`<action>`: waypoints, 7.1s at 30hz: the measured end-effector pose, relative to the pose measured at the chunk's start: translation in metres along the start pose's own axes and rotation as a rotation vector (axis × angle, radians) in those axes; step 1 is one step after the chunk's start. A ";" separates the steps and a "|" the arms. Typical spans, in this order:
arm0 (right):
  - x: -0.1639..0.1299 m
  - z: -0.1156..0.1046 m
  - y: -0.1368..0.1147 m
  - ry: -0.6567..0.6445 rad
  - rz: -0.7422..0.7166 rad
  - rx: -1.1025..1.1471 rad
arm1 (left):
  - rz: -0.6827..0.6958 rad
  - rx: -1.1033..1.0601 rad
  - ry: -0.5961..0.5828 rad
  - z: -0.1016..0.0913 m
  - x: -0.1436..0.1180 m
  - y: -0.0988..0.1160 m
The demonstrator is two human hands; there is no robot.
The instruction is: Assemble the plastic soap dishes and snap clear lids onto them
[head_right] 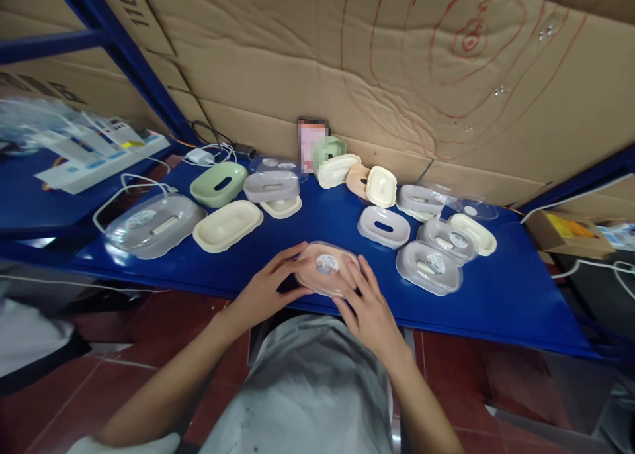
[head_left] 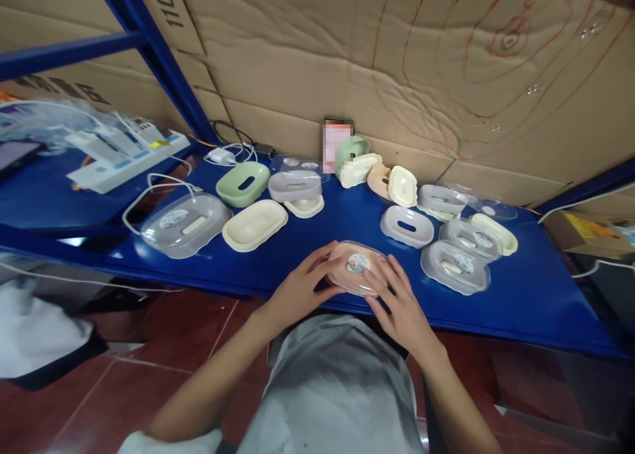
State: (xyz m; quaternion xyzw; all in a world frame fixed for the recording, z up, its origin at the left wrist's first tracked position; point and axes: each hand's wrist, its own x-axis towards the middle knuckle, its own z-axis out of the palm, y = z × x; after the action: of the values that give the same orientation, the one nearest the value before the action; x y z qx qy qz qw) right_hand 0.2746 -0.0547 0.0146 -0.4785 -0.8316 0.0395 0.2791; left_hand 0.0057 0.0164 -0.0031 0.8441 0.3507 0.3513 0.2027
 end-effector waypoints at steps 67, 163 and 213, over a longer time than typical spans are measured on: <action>0.010 0.001 -0.010 -0.011 -0.031 0.029 | 0.047 -0.020 0.030 0.003 -0.014 0.012; 0.009 0.001 0.002 0.022 0.024 -0.212 | -0.101 0.633 -0.042 -0.077 0.058 -0.085; 0.019 0.016 0.015 0.262 0.250 0.010 | 0.130 0.174 0.014 -0.011 -0.014 0.021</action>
State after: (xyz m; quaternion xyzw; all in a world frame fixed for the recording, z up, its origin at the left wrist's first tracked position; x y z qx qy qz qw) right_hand 0.2707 -0.0277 0.0041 -0.5778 -0.7219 0.0154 0.3806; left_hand -0.0009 -0.0070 0.0102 0.8770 0.3259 0.3378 0.1030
